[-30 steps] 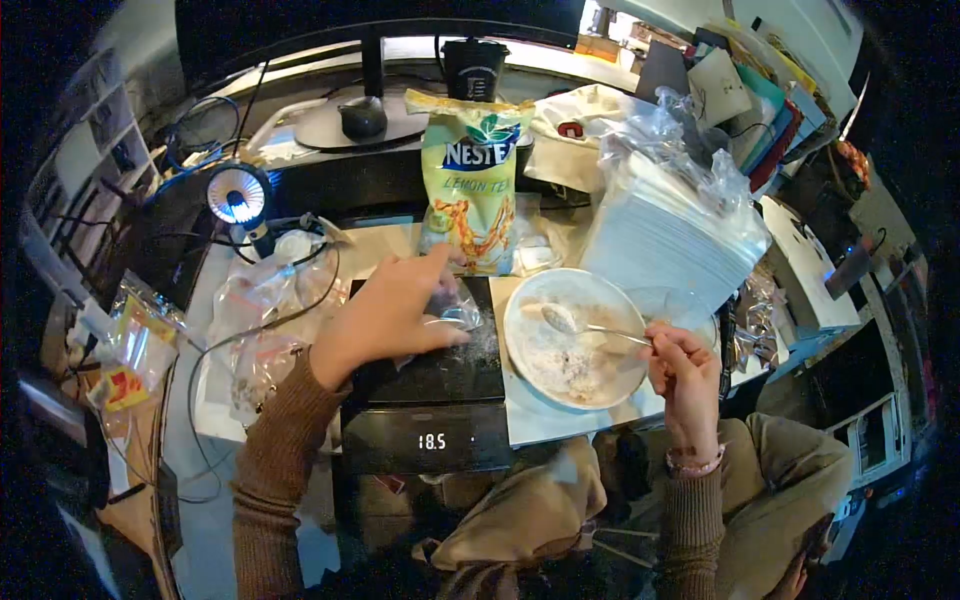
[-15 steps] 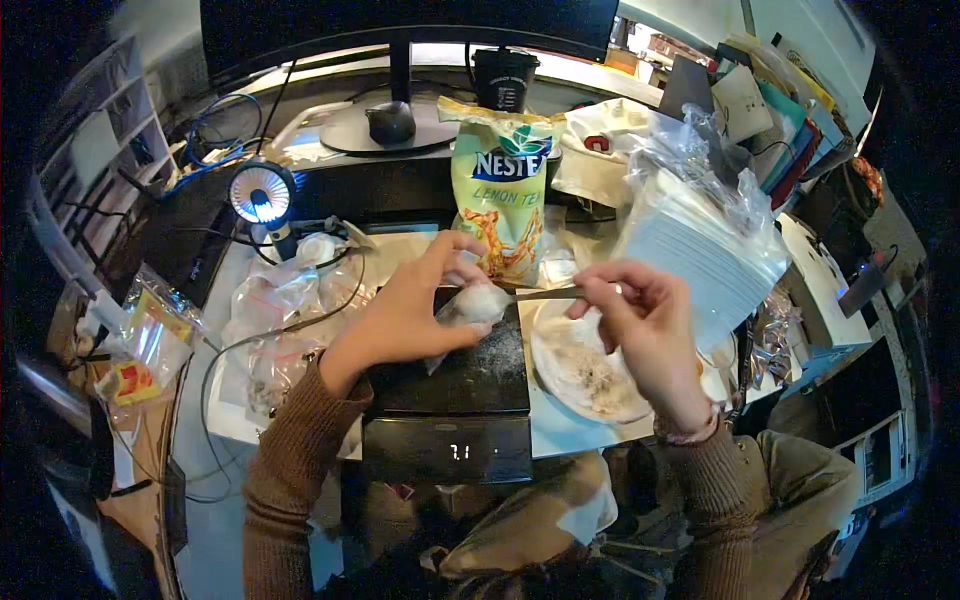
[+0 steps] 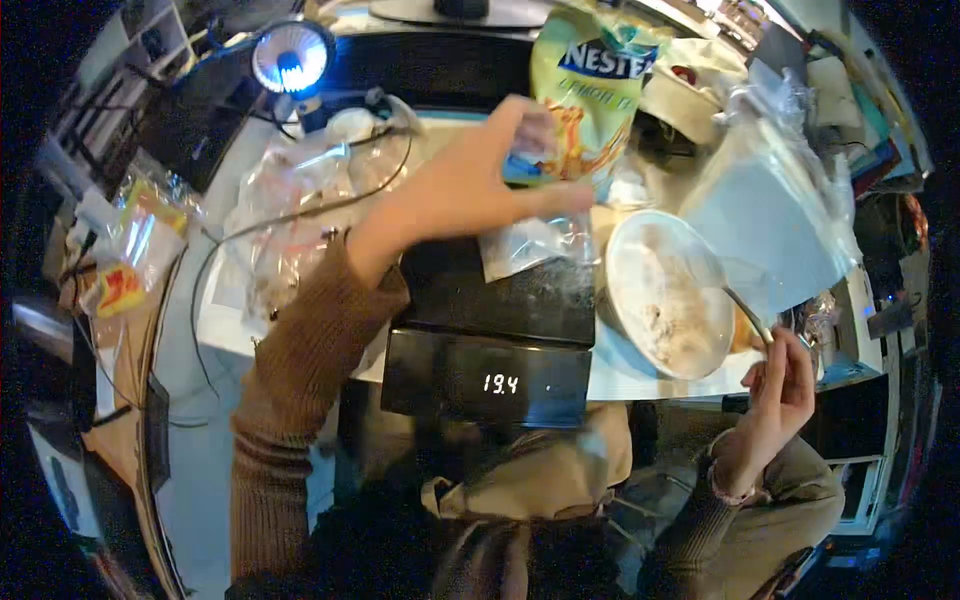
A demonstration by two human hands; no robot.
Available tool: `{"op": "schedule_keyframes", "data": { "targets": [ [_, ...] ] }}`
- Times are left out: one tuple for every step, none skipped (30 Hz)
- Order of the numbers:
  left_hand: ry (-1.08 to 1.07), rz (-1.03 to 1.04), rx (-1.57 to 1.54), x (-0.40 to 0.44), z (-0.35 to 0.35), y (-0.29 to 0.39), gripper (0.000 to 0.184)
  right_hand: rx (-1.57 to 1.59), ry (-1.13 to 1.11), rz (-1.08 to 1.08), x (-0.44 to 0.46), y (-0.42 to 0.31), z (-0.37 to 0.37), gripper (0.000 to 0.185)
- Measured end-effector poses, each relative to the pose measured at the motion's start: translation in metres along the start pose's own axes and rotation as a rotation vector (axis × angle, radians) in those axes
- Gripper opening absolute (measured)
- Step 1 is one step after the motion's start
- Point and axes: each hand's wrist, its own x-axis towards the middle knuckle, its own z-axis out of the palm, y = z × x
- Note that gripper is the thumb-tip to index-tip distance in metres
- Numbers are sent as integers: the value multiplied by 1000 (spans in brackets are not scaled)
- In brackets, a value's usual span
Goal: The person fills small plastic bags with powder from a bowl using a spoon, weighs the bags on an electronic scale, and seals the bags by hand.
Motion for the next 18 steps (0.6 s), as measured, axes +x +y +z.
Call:
{"op": "schedule_keyframes", "data": {
  "targets": [
    [42, 0, -25, 2, -2, -2, 75, -4, -13, 5, -4, 8, -3, 16],
    [84, 3, -48, 3, -3, -2, 75, 13, 1, 46, -8, 16, -7, 16],
    [86, -5, -49, 3, -4, -3, 75, 31, 17, 88, -12, 22, -9, 17],
    [112, -2, -54, 3, -5, -2, 75, 50, 38, 127, -15, 26, -9, 17],
    [137, 4, -59, 5, -6, -1, 75, 51, 37, 127, -17, 30, -9, 17],
    [163, 10, -65, 5, -7, 0, 75, 55, 30, 147, -19, 32, -8, 17],
    [164, 10, -64, 6, -8, 1, 75, 59, 23, 167, -20, 34, -6, 17],
    [159, 7, -54, 5, -9, 2, 75, 64, 16, 186, -21, 34, -5, 18],
    [153, 2, -44, 5, -9, 3, 75, 64, 14, 187, -22, 35, -4, 18],
    [147, -3, -35, 4, -10, 3, 75, 64, 22, 183, -23, 34, -3, 17],
    [148, -4, -36, 4, -10, 3, 75, 62, 29, 178, -24, 33, -1, 17],
    [147, 10, -36, 4, -10, 3, 75, 60, 37, 174, -25, 32, 0, 17],
    [146, 25, -36, 4, -9, 3, 75, 58, 36, 175, -26, 32, 0, 17],
    [146, 41, -37, 4, -9, 3, 75, 59, 37, 165, -26, 31, 1, 17],
    [148, 40, -39, 4, -10, 2, 75, 60, 38, 153, -25, 31, 1, 17],
    [139, 51, -26, 4, -10, 2, 75, 60, 39, 141, -25, 31, 1, 17],
    [131, 63, -13, 4, -11, 2, 76, 59, 37, 140, -25, 30, 2, 17],
    [123, 75, 0, 4, -11, 1, 76, 6, 74, 81, -25, 29, 2, 16]
  ]
}}
